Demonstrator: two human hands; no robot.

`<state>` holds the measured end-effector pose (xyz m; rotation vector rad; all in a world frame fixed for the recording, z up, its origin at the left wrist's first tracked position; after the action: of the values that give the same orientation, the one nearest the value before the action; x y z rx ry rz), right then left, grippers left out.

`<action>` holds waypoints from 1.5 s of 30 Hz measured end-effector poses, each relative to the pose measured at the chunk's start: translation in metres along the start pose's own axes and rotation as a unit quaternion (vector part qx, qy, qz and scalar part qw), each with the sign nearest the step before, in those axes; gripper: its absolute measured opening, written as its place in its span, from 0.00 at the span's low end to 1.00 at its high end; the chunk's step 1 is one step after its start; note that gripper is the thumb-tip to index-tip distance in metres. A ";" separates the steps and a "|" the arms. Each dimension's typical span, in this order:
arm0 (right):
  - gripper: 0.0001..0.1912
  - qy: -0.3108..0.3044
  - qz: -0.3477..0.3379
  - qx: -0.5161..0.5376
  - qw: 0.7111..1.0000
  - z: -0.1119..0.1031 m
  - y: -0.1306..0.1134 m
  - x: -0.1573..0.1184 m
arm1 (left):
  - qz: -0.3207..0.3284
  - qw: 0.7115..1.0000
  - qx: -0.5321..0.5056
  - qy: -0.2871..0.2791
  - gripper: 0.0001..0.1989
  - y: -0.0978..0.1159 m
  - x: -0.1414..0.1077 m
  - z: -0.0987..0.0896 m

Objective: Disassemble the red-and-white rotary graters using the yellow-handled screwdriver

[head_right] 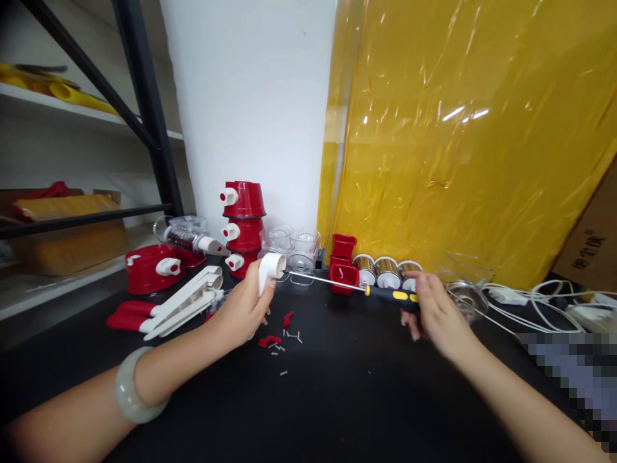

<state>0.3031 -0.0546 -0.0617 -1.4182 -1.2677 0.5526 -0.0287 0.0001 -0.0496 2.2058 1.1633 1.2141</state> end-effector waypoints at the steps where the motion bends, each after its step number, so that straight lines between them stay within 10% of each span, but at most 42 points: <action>1: 0.26 0.006 -0.005 -0.041 0.999 -0.001 0.000 0.000 | 0.000 1.000 0.001 -0.001 0.23 0.000 0.000 0.000; 12: 0.32 -0.009 -0.025 0.215 0.976 0.000 -0.012 -0.006 | 0.002 1.000 0.009 0.003 0.22 -0.006 0.002 -0.001; 19: 0.23 0.034 -0.003 0.013 0.999 -0.004 0.005 0.001 | 0.014 1.000 0.027 0.001 0.22 -0.006 0.003 0.000; 27: 0.29 -0.023 -0.015 0.241 0.970 0.000 -0.013 -0.005 | 0.003 1.000 0.015 -0.004 0.22 -0.008 0.002 0.000; 35: 0.21 -0.011 -0.004 0.045 0.999 -0.003 0.000 0.000 | 0.007 1.000 0.028 -0.010 0.21 -0.007 0.001 0.001; 41: 0.30 -0.050 -0.010 0.240 0.970 -0.002 -0.015 -0.007 | 0.009 0.999 0.031 -0.010 0.22 -0.008 0.002 0.001; 45: 0.19 -0.046 0.030 0.240 0.969 0.003 -0.013 -0.007 | 0.011 0.999 0.032 -0.011 0.21 -0.006 0.001 0.001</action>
<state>0.2940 -0.0619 -0.0531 -1.0342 -1.0697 0.9077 -0.0306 0.0048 -0.0538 2.2780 1.1872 1.1730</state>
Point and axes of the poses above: each hand's wrist, its own x-axis towards the middle knuckle, its own z-axis out of the palm, y = z × x, the point moved 3 cm from there along x, towards the middle knuckle, and after that the axes turned 7 degrees about -x, right-handed, at the moved point
